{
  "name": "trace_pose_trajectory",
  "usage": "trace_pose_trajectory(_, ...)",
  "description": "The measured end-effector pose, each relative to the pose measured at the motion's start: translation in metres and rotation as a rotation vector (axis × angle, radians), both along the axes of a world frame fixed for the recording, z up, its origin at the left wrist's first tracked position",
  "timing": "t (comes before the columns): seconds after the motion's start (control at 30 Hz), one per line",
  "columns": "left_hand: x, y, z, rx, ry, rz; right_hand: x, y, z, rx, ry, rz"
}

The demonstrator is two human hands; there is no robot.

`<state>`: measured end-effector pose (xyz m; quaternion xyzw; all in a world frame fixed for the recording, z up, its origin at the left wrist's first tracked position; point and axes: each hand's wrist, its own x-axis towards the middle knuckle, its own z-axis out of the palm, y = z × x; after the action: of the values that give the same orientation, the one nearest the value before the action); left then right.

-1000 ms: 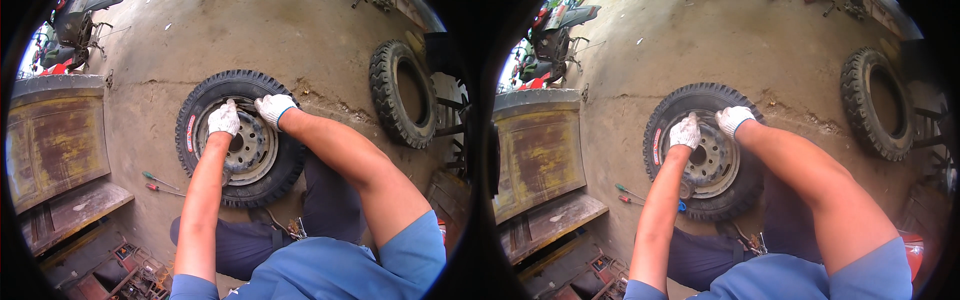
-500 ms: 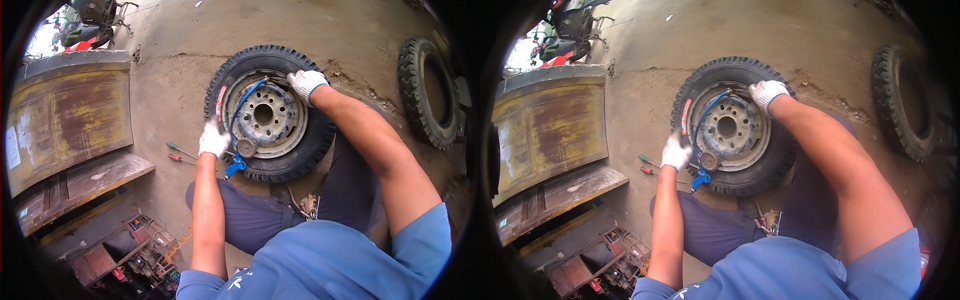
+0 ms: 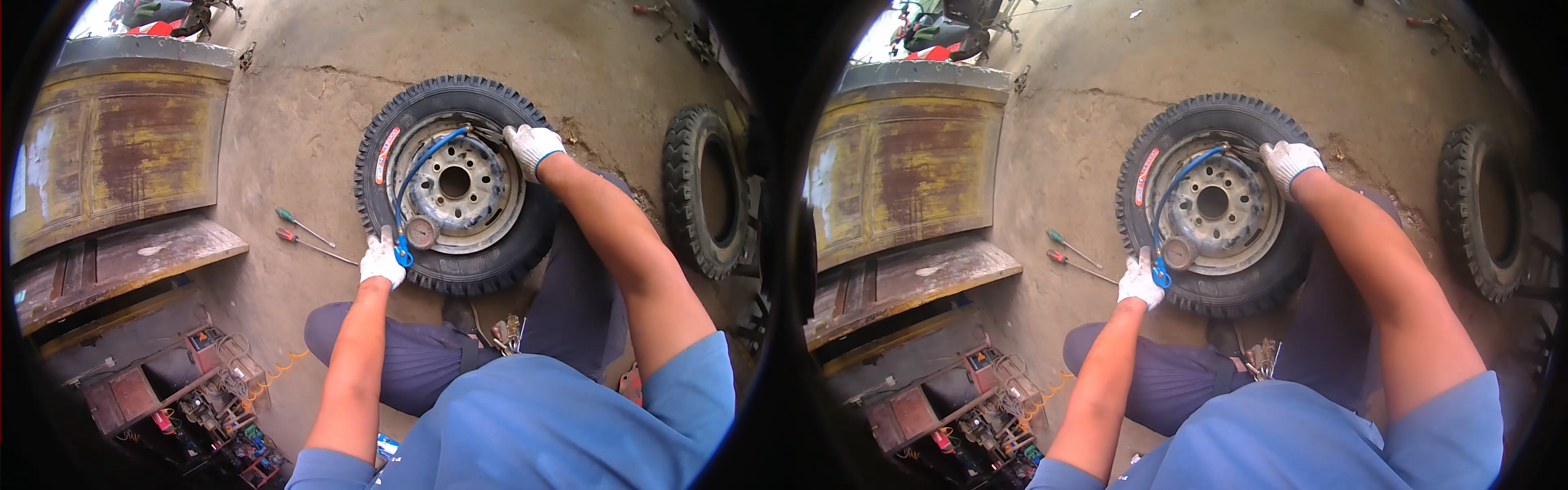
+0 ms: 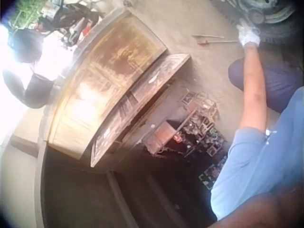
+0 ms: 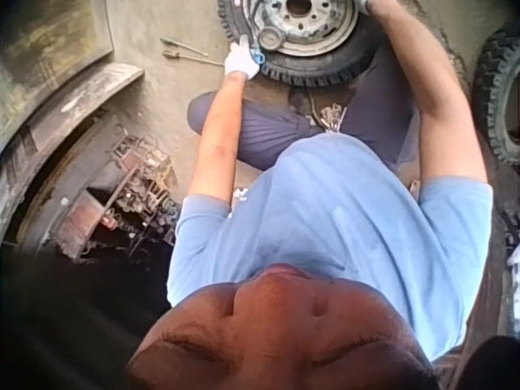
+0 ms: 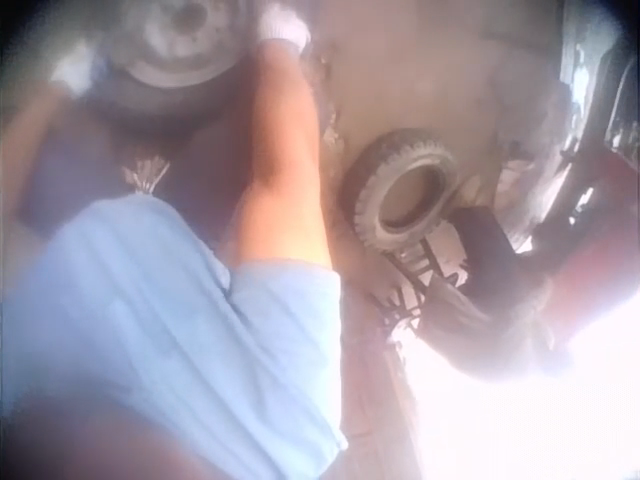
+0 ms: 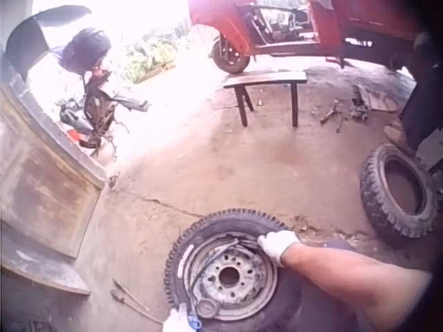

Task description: The person uses a tire iron and an air compressor nozzle with an integrated gauge to seat and inflate a tire on a rim while sitting on the ground.

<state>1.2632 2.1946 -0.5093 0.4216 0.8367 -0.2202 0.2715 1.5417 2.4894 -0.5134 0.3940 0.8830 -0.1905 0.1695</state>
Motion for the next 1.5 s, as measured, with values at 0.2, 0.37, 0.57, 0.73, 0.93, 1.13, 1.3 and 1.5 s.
trace_pose_trajectory(0.2, -0.02, 0.029, 0.034, 0.035, 0.01, 0.001, 0.003, 0.005, -0.007, 0.009, 0.033, -0.019)
trace_pose_trajectory(0.37, -0.09, 0.041, 0.063, -0.035, 0.053, -0.232, -0.001, 0.003, -0.005, 0.015, 0.02, 0.005)
trace_pose_trajectory(0.57, -0.107, 0.037, 0.059, -0.011, 0.041, -0.327, 0.0, 0.001, 0.005, 0.018, -0.002, -0.001)
trace_pose_trajectory(0.73, -0.118, 0.035, 0.038, -0.08, -0.001, -0.454, -0.006, 0.0, 0.011, 0.019, -0.037, -0.004)
trace_pose_trajectory(0.93, -0.12, 0.039, 0.036, -0.114, -0.039, -0.448, -0.008, -0.002, 0.012, 0.004, -0.06, -0.022)
trace_pose_trajectory(1.13, -0.121, 0.045, 0.034, -0.123, -0.054, -0.437, -0.008, -0.003, 0.009, -0.002, -0.099, -0.023)
trace_pose_trajectory(1.3, -0.122, 0.043, 0.029, -0.121, -0.055, -0.458, -0.011, -0.003, 0.013, -0.035, -0.132, -0.01)
trace_pose_trajectory(1.5, -0.12, 0.044, 0.026, -0.147, -0.072, -0.479, -0.011, -0.003, 0.014, -0.032, -0.13, -0.013)
